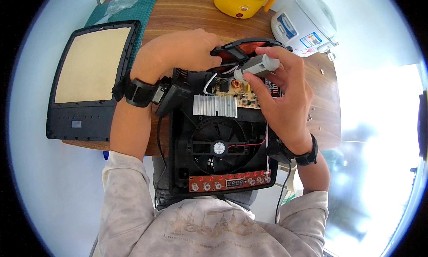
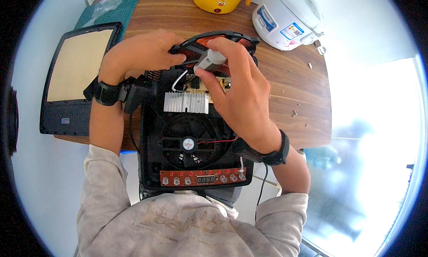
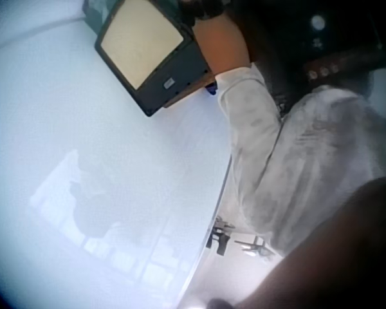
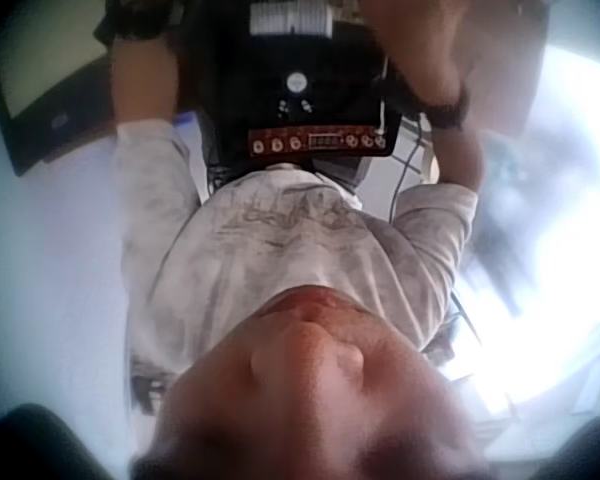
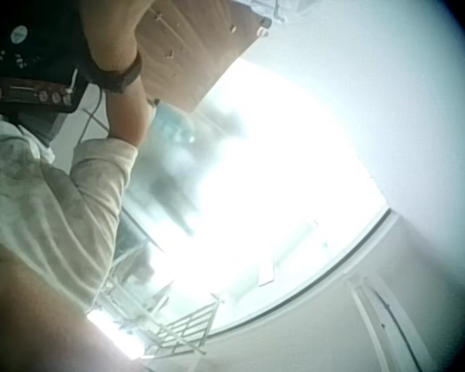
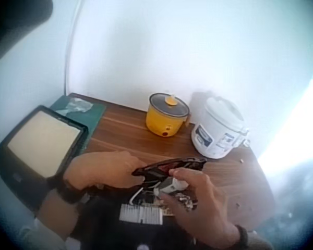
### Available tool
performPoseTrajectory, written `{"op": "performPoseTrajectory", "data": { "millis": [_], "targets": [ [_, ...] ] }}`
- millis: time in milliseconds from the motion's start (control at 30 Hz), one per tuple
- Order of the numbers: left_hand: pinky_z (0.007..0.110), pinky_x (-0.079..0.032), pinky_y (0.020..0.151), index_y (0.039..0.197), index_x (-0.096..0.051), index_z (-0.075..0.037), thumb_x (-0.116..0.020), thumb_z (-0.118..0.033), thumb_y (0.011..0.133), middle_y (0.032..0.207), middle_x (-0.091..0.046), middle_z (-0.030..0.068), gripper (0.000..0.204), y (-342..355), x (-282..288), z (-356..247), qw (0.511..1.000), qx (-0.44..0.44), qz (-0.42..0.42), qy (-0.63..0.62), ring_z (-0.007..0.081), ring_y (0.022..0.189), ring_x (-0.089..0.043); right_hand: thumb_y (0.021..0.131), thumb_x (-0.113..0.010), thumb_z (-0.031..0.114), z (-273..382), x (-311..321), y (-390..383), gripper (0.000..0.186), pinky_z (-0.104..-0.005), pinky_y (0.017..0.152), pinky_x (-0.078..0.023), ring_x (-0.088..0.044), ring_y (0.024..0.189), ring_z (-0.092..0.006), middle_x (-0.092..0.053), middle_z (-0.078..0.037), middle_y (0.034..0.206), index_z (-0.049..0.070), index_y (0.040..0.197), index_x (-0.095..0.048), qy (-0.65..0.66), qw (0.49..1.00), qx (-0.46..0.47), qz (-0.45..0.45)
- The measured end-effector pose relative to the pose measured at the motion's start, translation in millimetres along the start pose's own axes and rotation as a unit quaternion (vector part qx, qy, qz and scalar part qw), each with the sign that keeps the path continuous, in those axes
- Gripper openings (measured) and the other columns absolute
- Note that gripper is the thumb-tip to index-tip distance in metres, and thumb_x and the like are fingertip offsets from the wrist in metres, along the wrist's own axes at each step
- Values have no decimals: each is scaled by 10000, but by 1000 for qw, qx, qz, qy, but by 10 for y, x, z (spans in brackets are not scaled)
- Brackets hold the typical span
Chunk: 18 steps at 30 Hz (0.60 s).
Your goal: The person uses a screwdriver to adjust components on the internal circuit board of a disassembled electronic device. They rotate the device to access different areas and continue tightening or loosening screws on the board.
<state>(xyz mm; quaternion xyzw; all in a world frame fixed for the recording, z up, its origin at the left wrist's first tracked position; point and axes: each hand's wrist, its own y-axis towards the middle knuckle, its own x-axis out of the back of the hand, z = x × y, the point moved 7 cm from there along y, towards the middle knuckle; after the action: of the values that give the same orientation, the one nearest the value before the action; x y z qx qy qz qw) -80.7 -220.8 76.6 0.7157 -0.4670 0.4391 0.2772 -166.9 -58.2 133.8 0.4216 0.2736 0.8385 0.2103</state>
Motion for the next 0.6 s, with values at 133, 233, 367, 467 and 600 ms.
{"op": "performPoseTrajectory", "data": {
  "millis": [133,233,367,467,600],
  "targets": [
    [438,-561,727,1164,-733,-6,-650,-253,978,840,-724,195,320,4,-2,-9,1000,-5,-6,1,334,772,-717,857,-819,41,-13,-2,-11,434,-342,806,-605,-724,934,-273,-701,-114,1168,44,1248,-632,-15,1000,9,3],
    [438,-563,722,1160,-733,-5,-652,-259,980,834,-722,190,321,-17,12,-19,1000,0,-11,-6,329,764,-715,856,-814,29,-4,-10,-8,425,-339,807,-604,-714,937,-264,-699,-114,1167,41,1243,-640,-21,999,29,-1],
    [438,-564,721,1168,-733,-8,-654,-266,982,837,-718,186,328,-17,2,3,1000,-4,-16,-25,323,763,-714,854,-814,25,6,-3,-1,425,-339,803,-606,-712,940,-265,-697,-114,1167,39,1241,-639,-17,999,33,-6],
    [437,-565,726,1180,-733,-14,-655,-269,981,848,-717,187,333,-18,14,-22,1000,5,2,-17,320,771,-712,851,-817,26,0,-2,-3,422,-337,801,-607,-713,939,-269,-696,-114,1163,37,1234,-639,-14,999,28,-8],
    [436,-562,732,1185,-736,-24,-654,-271,980,854,-718,189,331,-9,6,-8,1000,13,-1,-6,320,783,-713,850,-821,32,-2,0,-17,416,-336,797,-608,-714,933,-270,-697,-114,1149,36,1225,-641,-15,1000,18,-6]
  ]
}}
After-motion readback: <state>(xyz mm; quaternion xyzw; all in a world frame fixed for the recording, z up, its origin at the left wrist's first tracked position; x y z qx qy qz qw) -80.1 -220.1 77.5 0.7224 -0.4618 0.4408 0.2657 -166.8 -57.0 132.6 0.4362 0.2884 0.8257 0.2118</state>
